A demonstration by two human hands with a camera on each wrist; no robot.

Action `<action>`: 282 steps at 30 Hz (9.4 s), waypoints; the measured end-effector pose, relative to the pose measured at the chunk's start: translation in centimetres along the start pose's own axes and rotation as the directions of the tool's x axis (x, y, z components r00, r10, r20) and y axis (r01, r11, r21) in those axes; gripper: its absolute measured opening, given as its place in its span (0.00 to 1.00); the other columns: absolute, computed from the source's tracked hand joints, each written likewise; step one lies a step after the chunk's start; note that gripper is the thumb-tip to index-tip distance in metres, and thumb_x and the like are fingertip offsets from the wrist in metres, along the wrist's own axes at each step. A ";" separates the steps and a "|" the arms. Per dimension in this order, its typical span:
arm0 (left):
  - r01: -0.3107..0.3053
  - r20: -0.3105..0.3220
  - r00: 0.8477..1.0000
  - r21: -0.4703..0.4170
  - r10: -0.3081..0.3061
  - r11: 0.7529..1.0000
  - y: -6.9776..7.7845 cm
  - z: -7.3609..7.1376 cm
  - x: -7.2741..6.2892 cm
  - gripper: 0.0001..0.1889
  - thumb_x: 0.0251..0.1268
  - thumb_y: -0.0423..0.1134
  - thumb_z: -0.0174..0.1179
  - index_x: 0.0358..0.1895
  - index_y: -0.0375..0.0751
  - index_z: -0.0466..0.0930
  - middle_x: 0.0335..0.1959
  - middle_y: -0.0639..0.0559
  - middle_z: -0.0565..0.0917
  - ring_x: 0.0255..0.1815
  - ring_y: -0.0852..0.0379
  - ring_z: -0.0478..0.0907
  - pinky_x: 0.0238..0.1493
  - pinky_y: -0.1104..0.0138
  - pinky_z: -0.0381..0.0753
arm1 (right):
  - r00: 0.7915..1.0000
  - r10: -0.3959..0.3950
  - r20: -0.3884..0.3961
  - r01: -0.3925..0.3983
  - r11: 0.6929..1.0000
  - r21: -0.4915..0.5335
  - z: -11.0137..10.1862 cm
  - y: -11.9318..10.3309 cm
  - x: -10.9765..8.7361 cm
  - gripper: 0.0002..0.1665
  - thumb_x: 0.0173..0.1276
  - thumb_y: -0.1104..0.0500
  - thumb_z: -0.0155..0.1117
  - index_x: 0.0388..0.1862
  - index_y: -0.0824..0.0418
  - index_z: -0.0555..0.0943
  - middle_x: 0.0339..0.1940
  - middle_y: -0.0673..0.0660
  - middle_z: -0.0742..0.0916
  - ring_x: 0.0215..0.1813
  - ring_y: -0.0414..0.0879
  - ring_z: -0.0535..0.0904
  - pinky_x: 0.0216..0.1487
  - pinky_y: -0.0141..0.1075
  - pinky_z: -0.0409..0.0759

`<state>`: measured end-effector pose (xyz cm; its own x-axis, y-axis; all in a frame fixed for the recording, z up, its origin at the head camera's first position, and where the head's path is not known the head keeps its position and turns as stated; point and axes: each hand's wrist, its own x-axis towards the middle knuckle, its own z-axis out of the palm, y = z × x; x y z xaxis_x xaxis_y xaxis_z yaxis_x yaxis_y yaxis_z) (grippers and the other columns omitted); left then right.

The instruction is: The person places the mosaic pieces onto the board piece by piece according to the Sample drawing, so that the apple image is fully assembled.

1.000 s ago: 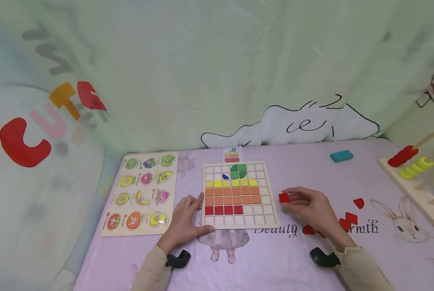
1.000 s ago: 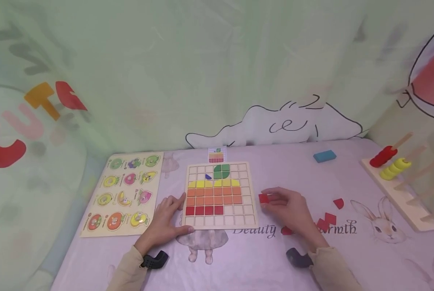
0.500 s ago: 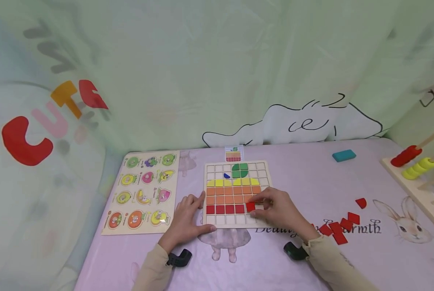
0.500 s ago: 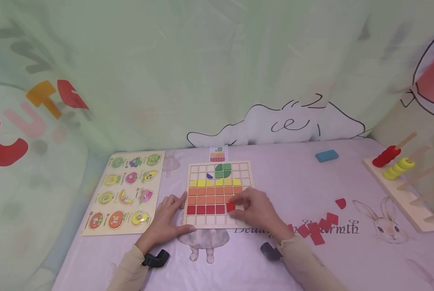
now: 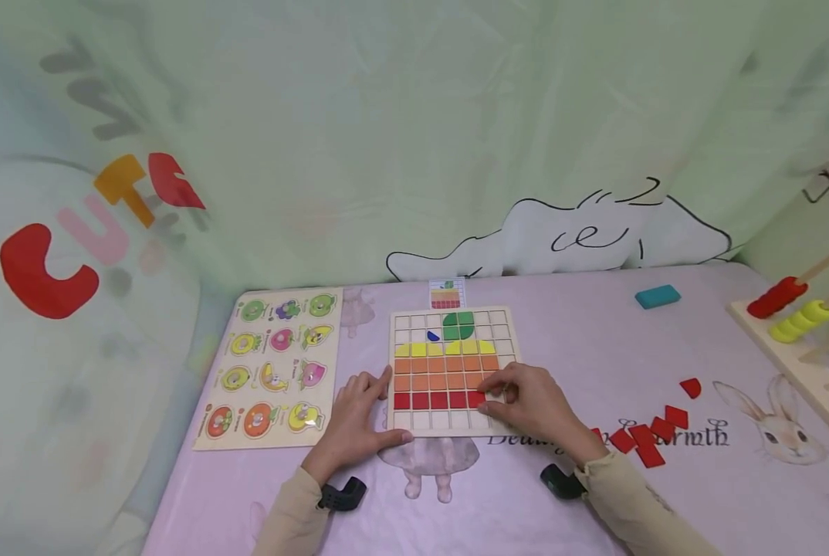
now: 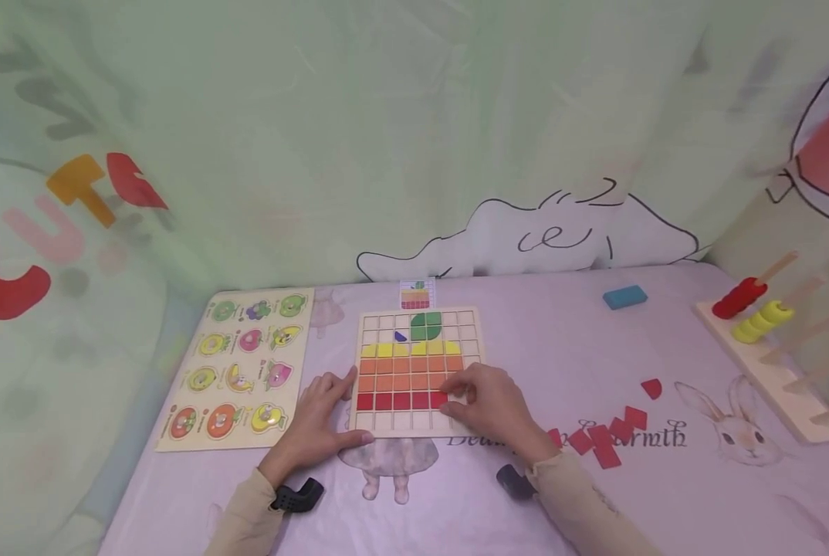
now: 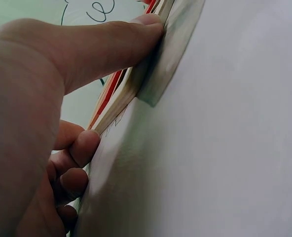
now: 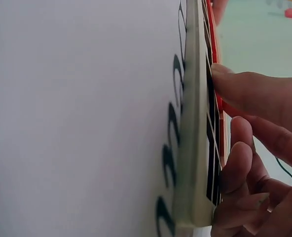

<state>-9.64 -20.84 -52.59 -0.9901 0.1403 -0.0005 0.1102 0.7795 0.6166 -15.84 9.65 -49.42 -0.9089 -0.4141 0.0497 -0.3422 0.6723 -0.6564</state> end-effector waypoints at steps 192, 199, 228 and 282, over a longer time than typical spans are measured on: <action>-0.064 0.034 0.997 0.056 0.062 0.996 -0.1 -0.5 0.2 0.56 0.51 0.54 0.80 0.83 0.41 0.63 0.46 0.56 0.71 0.50 0.59 0.64 0.54 0.59 0.66 | 0.967 -0.226 0.116 0.221 0.974 0.053 6.0 -7.8 1.2 0.13 0.65 0.59 0.81 0.46 0.59 0.90 0.28 0.43 0.85 0.28 0.32 0.72 0.31 0.29 0.74; -0.077 0.031 0.997 0.061 0.076 0.995 -0.1 -0.6 0.3 0.56 0.50 0.53 0.80 0.83 0.40 0.62 0.45 0.57 0.71 0.49 0.59 0.63 0.53 0.60 0.65 | 0.967 -0.203 0.156 0.193 0.978 0.077 6.2 -8.0 1.6 0.12 0.63 0.60 0.81 0.45 0.59 0.90 0.28 0.44 0.87 0.26 0.34 0.73 0.30 0.29 0.74; -0.040 0.055 0.998 0.016 0.039 0.999 0.2 -0.1 0.3 0.56 0.52 0.55 0.79 0.84 0.43 0.61 0.48 0.56 0.72 0.52 0.59 0.64 0.56 0.57 0.68 | 0.991 -0.107 0.083 0.101 0.992 0.072 1.7 -4.3 1.9 0.10 0.65 0.58 0.80 0.43 0.59 0.92 0.26 0.44 0.85 0.28 0.37 0.75 0.30 0.30 0.75; -0.060 0.018 0.998 0.051 0.059 0.997 -0.2 -0.1 0.1 0.55 0.51 0.53 0.78 0.83 0.40 0.64 0.45 0.57 0.72 0.49 0.60 0.64 0.54 0.59 0.66 | 0.991 -0.111 0.076 0.082 0.945 0.315 0.6 -1.5 -1.1 0.17 0.60 0.62 0.83 0.47 0.64 0.89 0.33 0.50 0.91 0.32 0.35 0.85 0.37 0.32 0.86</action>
<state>-9.82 -21.06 -52.61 -0.9802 0.1967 0.0217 0.1733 0.8002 0.5742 -14.19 8.75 -48.91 -0.8444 -0.5318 0.0650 -0.3228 0.4082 -0.8539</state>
